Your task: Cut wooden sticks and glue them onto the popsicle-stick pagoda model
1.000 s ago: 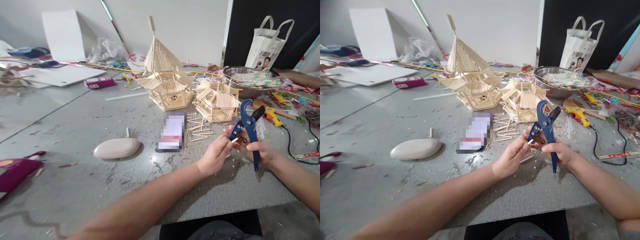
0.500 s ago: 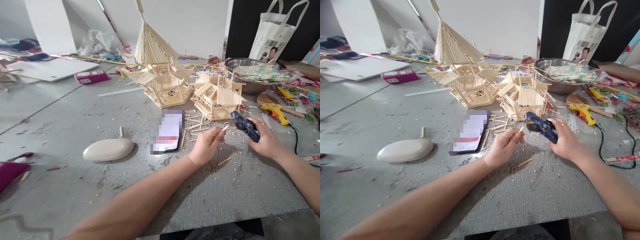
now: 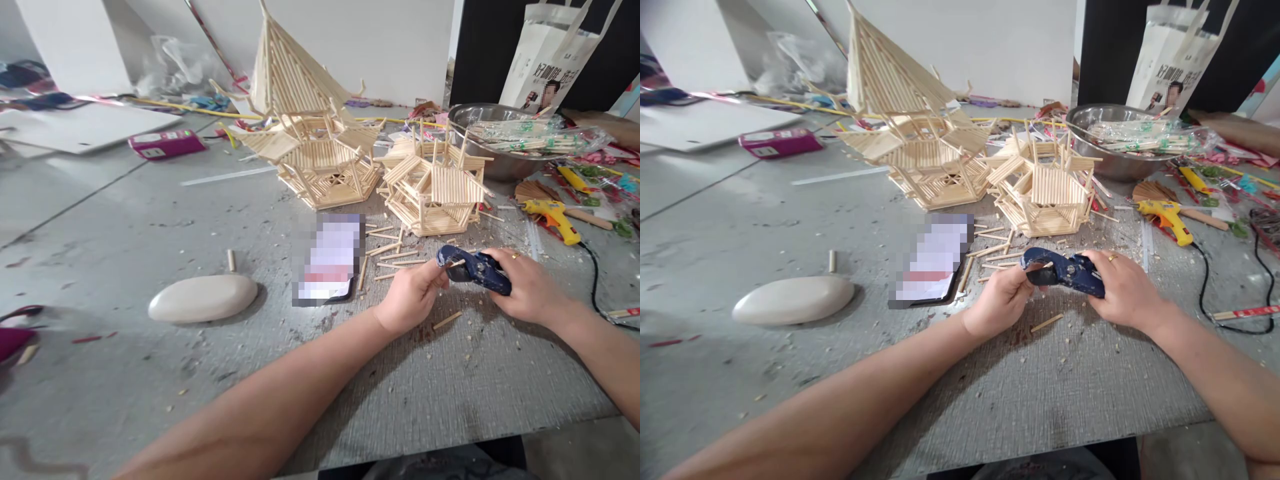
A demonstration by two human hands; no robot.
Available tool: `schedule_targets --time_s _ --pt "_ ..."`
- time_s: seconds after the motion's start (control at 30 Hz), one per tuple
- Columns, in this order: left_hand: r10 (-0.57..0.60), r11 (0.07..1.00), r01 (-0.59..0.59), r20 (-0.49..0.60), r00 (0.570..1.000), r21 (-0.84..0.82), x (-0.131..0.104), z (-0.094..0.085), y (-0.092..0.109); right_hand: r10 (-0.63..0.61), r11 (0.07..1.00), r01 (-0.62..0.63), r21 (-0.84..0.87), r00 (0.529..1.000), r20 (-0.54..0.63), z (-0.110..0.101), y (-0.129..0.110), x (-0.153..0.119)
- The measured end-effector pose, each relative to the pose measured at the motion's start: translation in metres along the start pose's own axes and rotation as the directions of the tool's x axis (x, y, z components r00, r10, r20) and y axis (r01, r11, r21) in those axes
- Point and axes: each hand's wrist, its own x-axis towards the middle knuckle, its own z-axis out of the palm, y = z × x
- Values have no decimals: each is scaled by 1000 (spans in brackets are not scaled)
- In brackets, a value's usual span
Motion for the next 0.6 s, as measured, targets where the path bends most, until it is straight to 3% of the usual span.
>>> schedule_targets --time_s 0.6 --pt "-190 981 191 87 978 -12 -2 1 6 148 986 -139 -93 984 103 -1 -9 -1"
